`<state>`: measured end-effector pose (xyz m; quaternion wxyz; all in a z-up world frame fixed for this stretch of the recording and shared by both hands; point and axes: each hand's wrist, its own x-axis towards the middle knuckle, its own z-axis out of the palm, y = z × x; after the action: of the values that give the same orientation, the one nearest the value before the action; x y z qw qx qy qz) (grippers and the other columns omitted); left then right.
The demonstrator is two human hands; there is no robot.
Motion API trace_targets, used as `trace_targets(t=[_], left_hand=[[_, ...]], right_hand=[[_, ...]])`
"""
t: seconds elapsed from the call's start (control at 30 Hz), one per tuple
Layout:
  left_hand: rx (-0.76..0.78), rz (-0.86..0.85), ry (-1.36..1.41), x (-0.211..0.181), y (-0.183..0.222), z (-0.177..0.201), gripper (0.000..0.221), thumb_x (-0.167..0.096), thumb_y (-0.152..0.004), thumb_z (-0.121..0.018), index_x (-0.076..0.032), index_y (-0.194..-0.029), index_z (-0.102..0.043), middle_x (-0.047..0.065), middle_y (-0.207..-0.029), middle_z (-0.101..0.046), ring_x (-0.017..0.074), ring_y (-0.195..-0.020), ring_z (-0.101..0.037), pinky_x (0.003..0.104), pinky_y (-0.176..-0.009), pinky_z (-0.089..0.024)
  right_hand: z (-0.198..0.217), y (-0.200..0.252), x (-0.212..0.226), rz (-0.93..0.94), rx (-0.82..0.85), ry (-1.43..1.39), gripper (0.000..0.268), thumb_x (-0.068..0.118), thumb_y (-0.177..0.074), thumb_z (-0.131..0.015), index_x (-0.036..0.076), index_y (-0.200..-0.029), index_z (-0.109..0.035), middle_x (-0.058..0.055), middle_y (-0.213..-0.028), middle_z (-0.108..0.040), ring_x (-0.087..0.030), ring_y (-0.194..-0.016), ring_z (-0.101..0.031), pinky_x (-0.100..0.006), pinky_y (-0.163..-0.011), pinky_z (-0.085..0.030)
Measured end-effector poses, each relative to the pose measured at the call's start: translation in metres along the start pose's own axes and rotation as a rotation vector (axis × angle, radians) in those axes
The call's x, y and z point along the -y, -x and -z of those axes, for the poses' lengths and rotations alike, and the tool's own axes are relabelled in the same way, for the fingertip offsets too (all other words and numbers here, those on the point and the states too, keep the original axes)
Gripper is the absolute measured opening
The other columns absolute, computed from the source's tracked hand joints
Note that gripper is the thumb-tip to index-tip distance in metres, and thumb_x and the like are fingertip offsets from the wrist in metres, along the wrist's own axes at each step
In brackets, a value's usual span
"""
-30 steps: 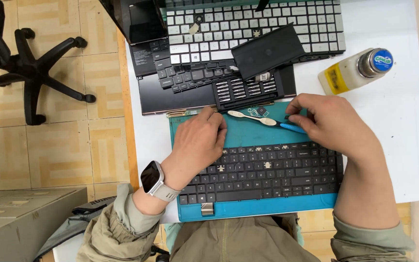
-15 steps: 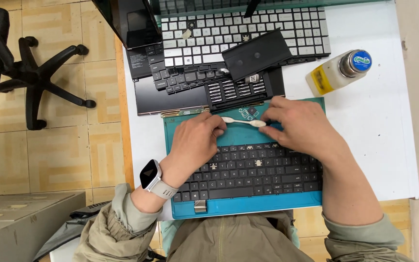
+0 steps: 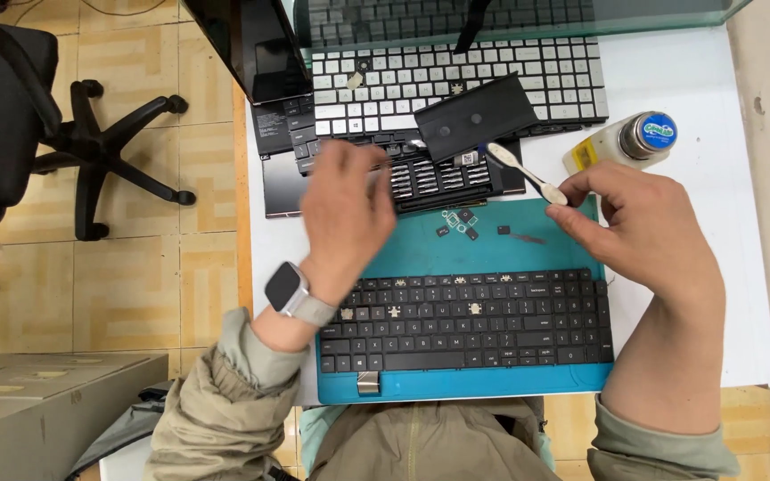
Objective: Cleaning a laptop keyboard using a toothbrush to remove dust and debris from both the front and back surfaces.
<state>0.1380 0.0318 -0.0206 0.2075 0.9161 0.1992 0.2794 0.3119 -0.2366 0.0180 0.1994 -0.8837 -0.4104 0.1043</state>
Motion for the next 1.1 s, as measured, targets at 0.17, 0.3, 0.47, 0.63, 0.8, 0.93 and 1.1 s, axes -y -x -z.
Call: trace_targets(t=[0.17,0.3,0.47,0.63,0.8,0.93,1.1], left_hand=[[-0.251,0.131,-0.368,0.073,-0.043,0.001,0.070,-0.020,-0.095,-0.074,-0.009,-0.153,-0.036,0.025,-0.142,-0.035,0.0443,-0.125,-0.046,0.055,-0.106,-0.043],[-0.229,0.178,-0.469,0.089,-0.056,-0.007,0.059,-0.035,-0.100,-0.067,-0.015,-0.151,-0.044,0.031,-0.154,-0.025,0.0504,-0.141,-0.036,0.059,-0.114,-0.036],[-0.297,0.170,-0.471,0.085,-0.053,-0.009,0.053,-0.038,-0.108,-0.053,-0.013,-0.153,-0.044,0.030,-0.158,-0.020,0.0501,-0.144,-0.035,0.060,-0.116,-0.036],[-0.269,0.195,-0.487,0.088,-0.051,-0.009,0.052,-0.040,-0.107,-0.050,-0.018,-0.153,-0.047,0.030,-0.157,-0.023,0.0500,-0.144,-0.036,0.059,-0.115,-0.036],[-0.374,0.106,-0.399,0.084,-0.049,0.006,0.044,-0.036,-0.110,-0.041,-0.013,-0.146,-0.051,0.026,-0.146,-0.044,0.0448,-0.131,-0.049,0.056,-0.107,-0.041],[-0.239,0.145,-0.256,0.084,-0.033,0.028,0.035,-0.017,-0.097,-0.062,-0.007,-0.131,-0.057,0.020,-0.132,-0.051,0.0409,-0.121,-0.051,0.054,-0.098,-0.039],[-0.064,0.161,-0.223,0.081,-0.001,0.057,0.039,-0.019,-0.092,-0.063,-0.008,-0.130,-0.064,0.018,-0.126,-0.057,0.0392,-0.115,-0.052,0.051,-0.093,-0.038]], right_hand=[[0.000,0.005,0.001,0.041,-0.087,0.035,0.019,0.031,-0.097,-0.074,0.014,-0.103,-0.071,0.004,-0.095,-0.069,-0.019,-0.063,-0.054,-0.035,-0.067,-0.044],[0.000,0.004,0.003,0.035,-0.086,0.072,0.019,0.034,-0.097,-0.072,0.016,-0.105,-0.070,0.006,-0.098,-0.070,-0.019,-0.063,-0.055,-0.036,-0.068,-0.045],[0.000,0.006,0.001,0.012,-0.089,0.119,0.018,0.035,-0.097,-0.072,0.018,-0.103,-0.069,0.006,-0.099,-0.070,-0.020,-0.065,-0.057,-0.037,-0.068,-0.046],[-0.003,0.008,-0.005,0.042,-0.108,0.141,0.018,0.035,-0.099,-0.072,0.018,-0.104,-0.069,0.007,-0.101,-0.069,-0.019,-0.064,-0.056,-0.036,-0.065,-0.044],[-0.005,0.006,-0.008,0.055,-0.105,0.179,0.020,0.035,-0.099,-0.072,0.017,-0.104,-0.069,0.005,-0.102,-0.070,-0.020,-0.066,-0.057,-0.037,-0.066,-0.046],[-0.008,0.006,-0.008,-0.010,-0.097,0.240,0.021,0.042,-0.099,-0.070,0.022,-0.105,-0.072,0.008,-0.096,-0.071,-0.017,-0.067,-0.059,-0.037,-0.064,-0.046],[-0.012,0.004,-0.004,0.033,-0.114,0.211,0.022,0.041,-0.098,-0.073,0.021,-0.107,-0.075,0.006,-0.099,-0.072,-0.020,-0.087,-0.063,-0.039,-0.071,-0.049]])
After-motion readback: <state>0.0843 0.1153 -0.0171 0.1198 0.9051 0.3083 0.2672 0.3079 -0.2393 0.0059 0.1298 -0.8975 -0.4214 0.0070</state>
